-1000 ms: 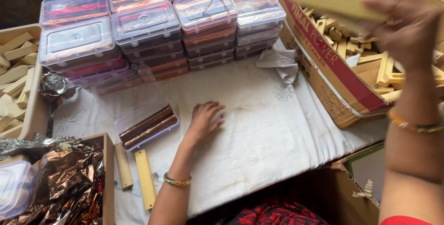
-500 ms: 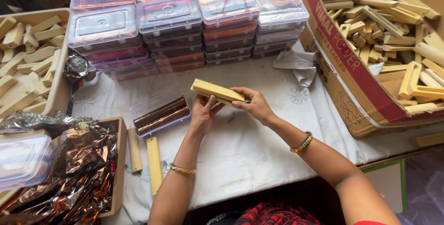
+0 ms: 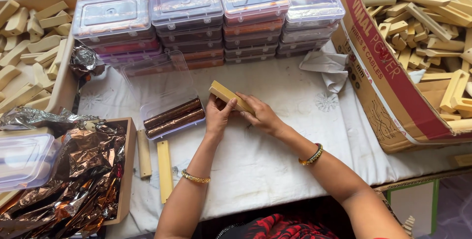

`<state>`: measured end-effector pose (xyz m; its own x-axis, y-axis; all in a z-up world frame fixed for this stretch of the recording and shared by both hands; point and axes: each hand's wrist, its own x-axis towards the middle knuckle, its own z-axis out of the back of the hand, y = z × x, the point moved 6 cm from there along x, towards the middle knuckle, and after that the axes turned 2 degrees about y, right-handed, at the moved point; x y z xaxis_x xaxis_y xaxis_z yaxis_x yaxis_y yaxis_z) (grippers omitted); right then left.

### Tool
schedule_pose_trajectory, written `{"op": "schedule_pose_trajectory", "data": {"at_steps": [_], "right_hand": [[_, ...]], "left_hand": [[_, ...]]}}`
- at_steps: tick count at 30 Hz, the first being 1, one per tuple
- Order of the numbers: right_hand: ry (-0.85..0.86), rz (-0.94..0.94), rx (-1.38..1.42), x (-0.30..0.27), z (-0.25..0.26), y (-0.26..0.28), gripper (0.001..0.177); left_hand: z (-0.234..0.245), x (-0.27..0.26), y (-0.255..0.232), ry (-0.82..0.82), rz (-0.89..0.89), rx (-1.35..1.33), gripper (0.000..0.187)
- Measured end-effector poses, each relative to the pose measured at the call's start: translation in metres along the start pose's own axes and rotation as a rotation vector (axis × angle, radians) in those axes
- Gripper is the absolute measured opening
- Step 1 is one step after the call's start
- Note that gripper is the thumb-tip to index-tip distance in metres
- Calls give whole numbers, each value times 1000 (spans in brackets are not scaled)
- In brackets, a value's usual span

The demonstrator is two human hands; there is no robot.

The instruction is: The person sits at a table and wraps small wooden blocks in copper-colored foil. They wipe the blocks with a white cloth before wrapping them and then place the wrapped items into a clear plastic container. The person repeats this process with multiple blocks.

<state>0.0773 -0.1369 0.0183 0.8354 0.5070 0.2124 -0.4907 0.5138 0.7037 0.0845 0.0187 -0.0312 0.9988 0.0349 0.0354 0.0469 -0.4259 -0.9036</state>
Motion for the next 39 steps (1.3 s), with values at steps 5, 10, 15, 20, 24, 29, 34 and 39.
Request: {"op": "schedule_pose_trajectory", "data": {"at_steps": [5, 10, 15, 20, 24, 29, 34, 39], "right_hand": [[30, -43, 343, -1, -5, -26, 52], [-8, -136, 565, -2, -8, -45, 49], [-25, -163, 609, -3, -7, -43, 47], [-86, -208, 542, -4, 5, -35, 52], [-116, -308, 629, -6, 13, -36, 53], [-123, -337, 40, -9, 29, -18, 31], [-212, -142, -297, -12, 36, -10, 18], [-200, -75, -339, -13, 48, 5, 16]], "left_hand": [[4, 2, 4, -1, 17, 74, 62], [4, 2, 8, 44, 105, -10, 65], [2, 0, 9, 33, 216, 6, 64], [13, 6, 21, 29, 151, 20, 60], [-1, -2, -11, 6, 58, 145, 59], [-19, -17, -68, -18, -87, 861, 42], [-2, -49, -139, 38, -220, 1198, 27], [8, -93, -154, 179, -269, 1510, 26]]}}
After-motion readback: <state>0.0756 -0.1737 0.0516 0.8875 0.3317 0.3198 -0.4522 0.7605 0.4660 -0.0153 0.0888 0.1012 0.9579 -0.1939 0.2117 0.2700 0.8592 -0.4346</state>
